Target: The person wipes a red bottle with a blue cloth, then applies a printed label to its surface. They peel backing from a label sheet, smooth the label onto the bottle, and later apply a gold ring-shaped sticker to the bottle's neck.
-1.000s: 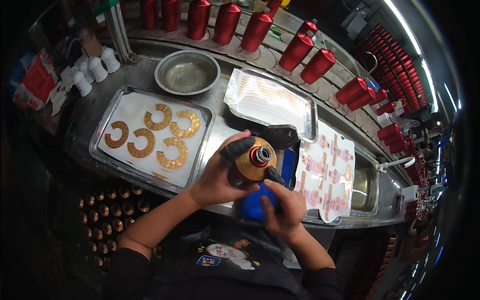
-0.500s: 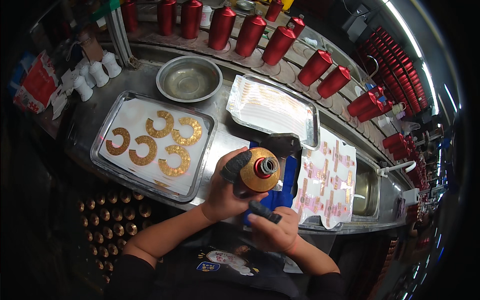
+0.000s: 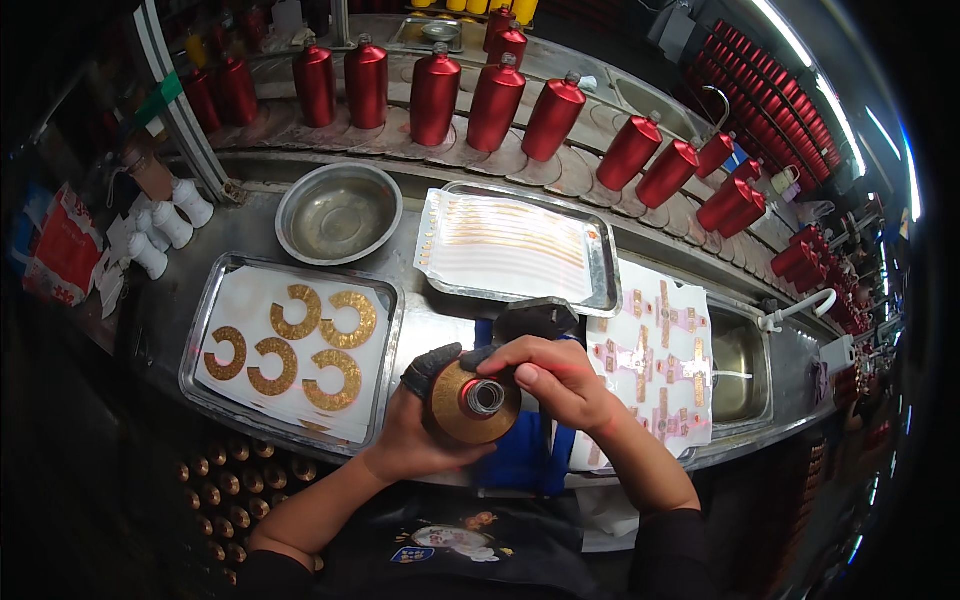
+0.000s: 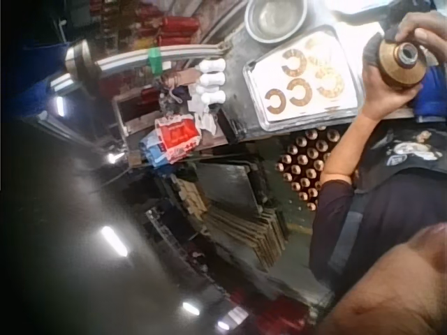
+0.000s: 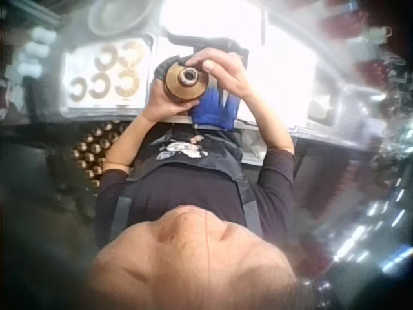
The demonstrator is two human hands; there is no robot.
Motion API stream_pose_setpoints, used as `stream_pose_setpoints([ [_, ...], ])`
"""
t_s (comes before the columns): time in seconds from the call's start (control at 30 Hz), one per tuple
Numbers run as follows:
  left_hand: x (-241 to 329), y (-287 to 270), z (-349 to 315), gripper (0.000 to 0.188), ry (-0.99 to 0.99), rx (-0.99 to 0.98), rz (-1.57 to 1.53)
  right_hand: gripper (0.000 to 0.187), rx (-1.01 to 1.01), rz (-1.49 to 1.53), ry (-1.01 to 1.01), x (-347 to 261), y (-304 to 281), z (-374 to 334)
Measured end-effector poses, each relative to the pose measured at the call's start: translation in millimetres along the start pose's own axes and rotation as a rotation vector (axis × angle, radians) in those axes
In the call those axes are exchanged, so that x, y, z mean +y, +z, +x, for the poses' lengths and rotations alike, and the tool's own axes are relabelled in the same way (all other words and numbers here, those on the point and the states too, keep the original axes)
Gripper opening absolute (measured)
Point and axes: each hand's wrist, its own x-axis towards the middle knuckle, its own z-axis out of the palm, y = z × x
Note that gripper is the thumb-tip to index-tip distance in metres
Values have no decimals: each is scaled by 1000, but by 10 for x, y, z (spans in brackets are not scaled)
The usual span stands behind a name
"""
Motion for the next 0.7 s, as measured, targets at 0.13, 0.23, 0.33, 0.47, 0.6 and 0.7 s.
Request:
stream_pose_setpoints([
  [0.13,39,-5,9,104,-73,-86,-17,27,-99,-27,103,79,-84,133],
  [0.23,39,-1,12,100,5,-104,-4,28,198,-44,108,152,-20,-31],
  [0.33,70,25,32,96,100,-154,380,25,423,16,260,195,89,-383],
  [0.47,249,40,243,94,-228,36,-166,37,371,-107,274,129,208,-893],
  [0.6,569,40,485,76,-404,-19,-564,108,176,-378,218,65,298,-1227],
  [0.7,624,397,522,88,-570,-73,-518,116,195,-586,56,48,437,-1430],
])
